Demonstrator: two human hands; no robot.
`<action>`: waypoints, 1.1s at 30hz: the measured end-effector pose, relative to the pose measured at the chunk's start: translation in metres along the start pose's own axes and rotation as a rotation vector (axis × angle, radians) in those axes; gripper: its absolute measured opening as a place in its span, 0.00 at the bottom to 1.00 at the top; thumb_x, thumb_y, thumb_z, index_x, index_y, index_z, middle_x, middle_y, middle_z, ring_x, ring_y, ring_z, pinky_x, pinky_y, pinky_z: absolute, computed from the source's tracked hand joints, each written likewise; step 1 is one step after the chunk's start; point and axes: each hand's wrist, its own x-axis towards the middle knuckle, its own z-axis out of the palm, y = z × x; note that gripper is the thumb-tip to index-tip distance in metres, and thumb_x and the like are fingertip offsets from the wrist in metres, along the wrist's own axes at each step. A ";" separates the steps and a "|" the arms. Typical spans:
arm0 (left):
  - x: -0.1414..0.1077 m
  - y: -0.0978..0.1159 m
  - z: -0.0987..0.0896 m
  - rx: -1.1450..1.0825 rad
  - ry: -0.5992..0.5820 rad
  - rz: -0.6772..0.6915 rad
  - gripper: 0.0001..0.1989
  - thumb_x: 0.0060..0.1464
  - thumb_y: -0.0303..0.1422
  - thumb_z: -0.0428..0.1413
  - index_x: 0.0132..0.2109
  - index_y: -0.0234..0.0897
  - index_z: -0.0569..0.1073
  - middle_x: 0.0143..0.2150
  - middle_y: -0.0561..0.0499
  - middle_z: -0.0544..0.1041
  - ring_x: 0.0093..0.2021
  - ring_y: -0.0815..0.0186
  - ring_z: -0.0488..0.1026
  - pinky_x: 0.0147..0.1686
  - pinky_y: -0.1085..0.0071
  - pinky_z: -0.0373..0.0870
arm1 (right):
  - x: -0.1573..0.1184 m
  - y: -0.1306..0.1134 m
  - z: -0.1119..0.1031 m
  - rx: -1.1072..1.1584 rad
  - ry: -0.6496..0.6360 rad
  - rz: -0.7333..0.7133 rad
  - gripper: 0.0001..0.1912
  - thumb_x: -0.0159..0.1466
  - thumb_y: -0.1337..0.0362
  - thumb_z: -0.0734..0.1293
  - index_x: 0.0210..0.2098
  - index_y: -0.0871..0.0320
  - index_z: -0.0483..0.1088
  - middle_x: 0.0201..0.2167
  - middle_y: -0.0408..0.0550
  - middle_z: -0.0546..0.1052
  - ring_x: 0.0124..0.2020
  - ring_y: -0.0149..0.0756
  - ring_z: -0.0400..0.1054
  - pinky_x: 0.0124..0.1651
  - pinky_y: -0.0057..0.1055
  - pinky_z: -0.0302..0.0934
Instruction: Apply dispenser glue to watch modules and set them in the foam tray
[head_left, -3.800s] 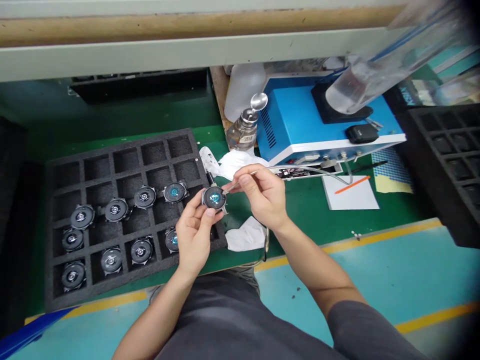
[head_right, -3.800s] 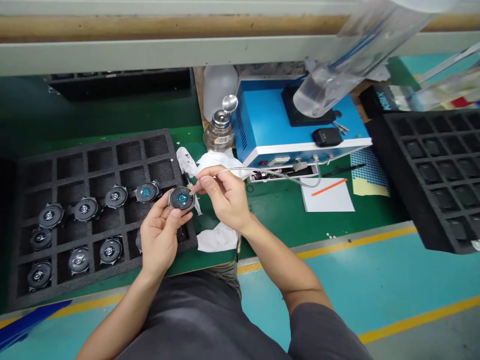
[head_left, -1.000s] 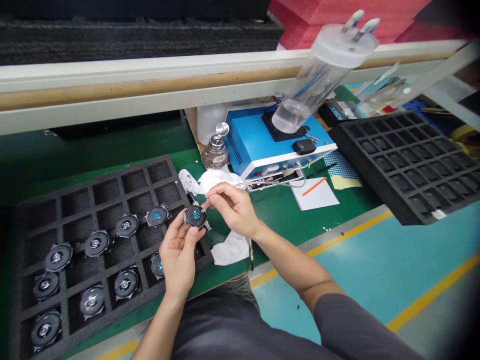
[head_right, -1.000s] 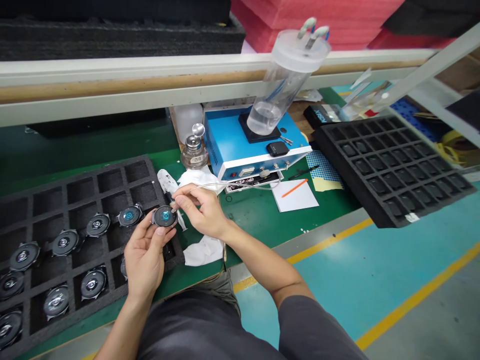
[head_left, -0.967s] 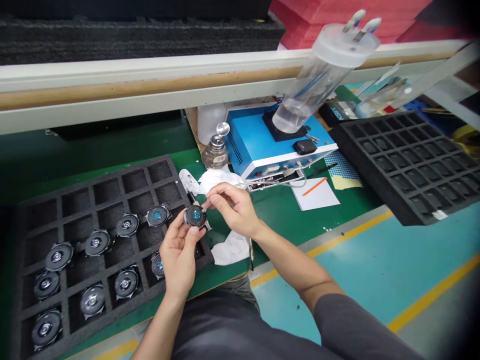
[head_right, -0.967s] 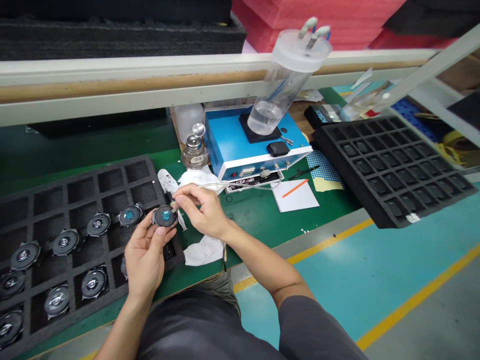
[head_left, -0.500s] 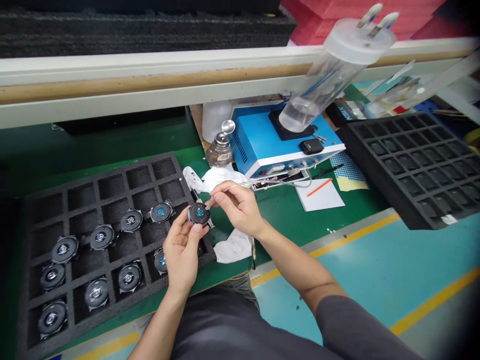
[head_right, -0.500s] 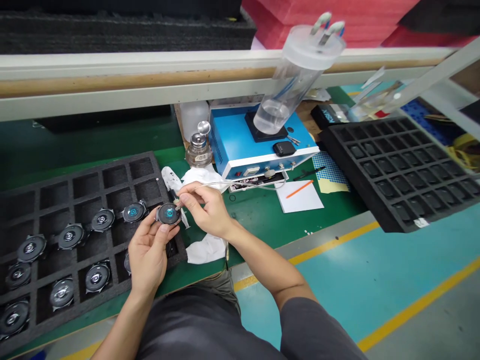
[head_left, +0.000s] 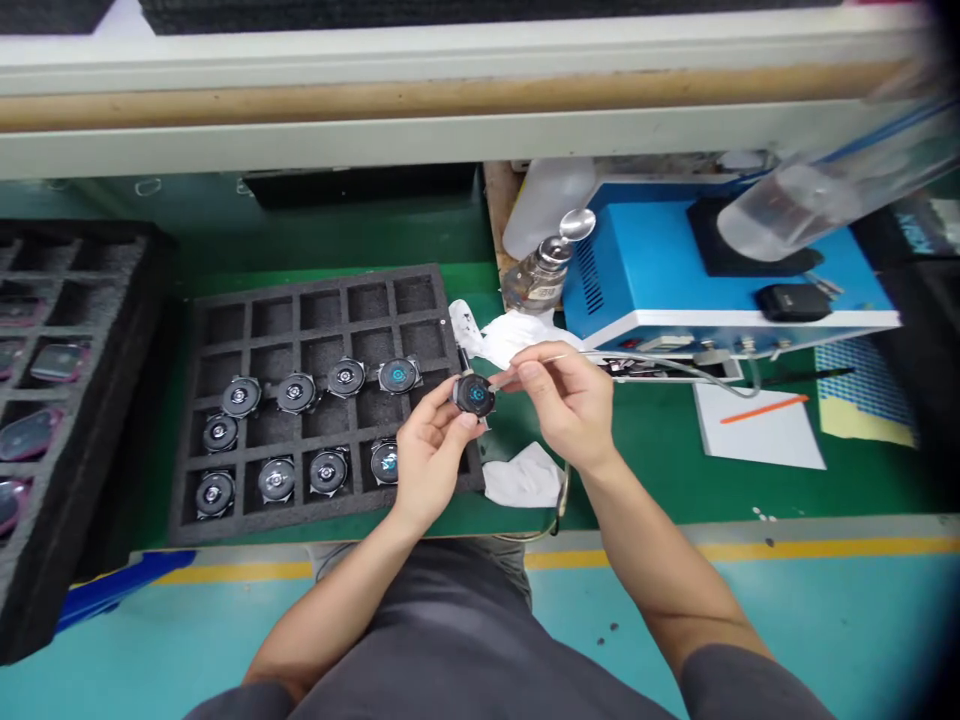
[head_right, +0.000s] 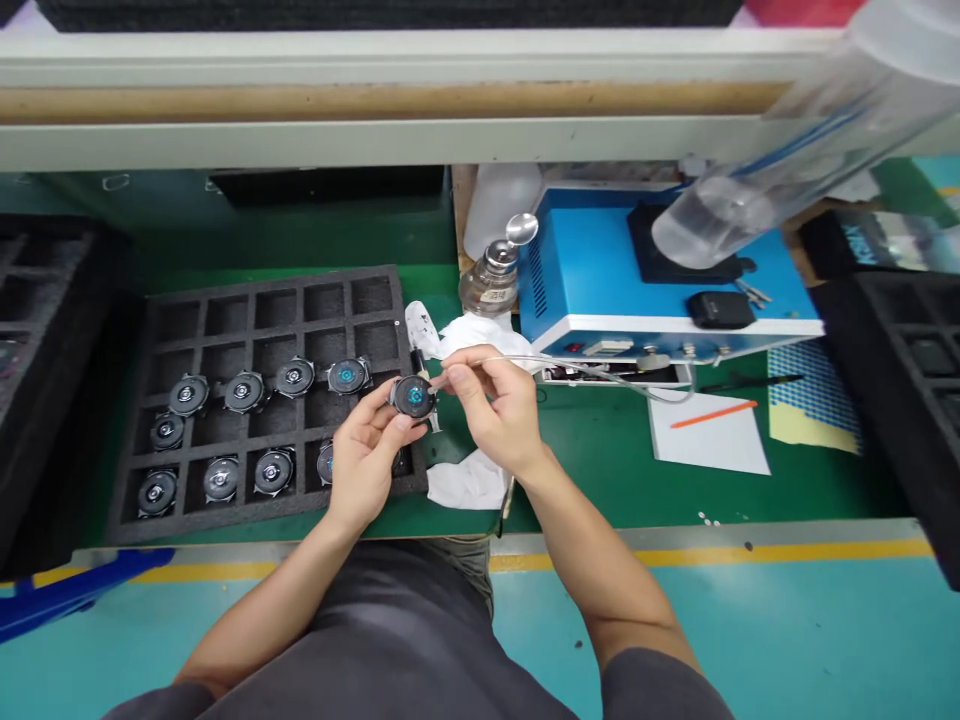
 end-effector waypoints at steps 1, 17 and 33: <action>0.000 0.000 0.000 -0.005 -0.003 0.002 0.24 0.54 0.39 0.68 0.57 0.41 0.76 0.55 0.43 0.81 0.51 0.58 0.80 0.44 0.66 0.83 | 0.000 0.000 0.000 -0.006 0.002 -0.001 0.07 0.70 0.59 0.68 0.40 0.55 0.76 0.32 0.45 0.80 0.32 0.36 0.80 0.36 0.32 0.77; 0.000 -0.001 -0.002 -0.044 -0.020 -0.005 0.23 0.55 0.37 0.68 0.57 0.40 0.77 0.54 0.43 0.82 0.51 0.59 0.80 0.44 0.67 0.82 | -0.001 0.000 0.000 -0.017 0.013 0.020 0.06 0.70 0.59 0.68 0.40 0.55 0.76 0.31 0.45 0.80 0.33 0.37 0.81 0.35 0.32 0.77; 0.008 0.001 0.002 0.019 0.032 0.037 0.22 0.56 0.36 0.68 0.57 0.40 0.77 0.52 0.46 0.83 0.50 0.62 0.82 0.45 0.71 0.82 | 0.013 0.001 0.003 0.061 -0.028 0.053 0.12 0.69 0.53 0.68 0.39 0.56 0.73 0.33 0.46 0.80 0.33 0.33 0.79 0.37 0.28 0.75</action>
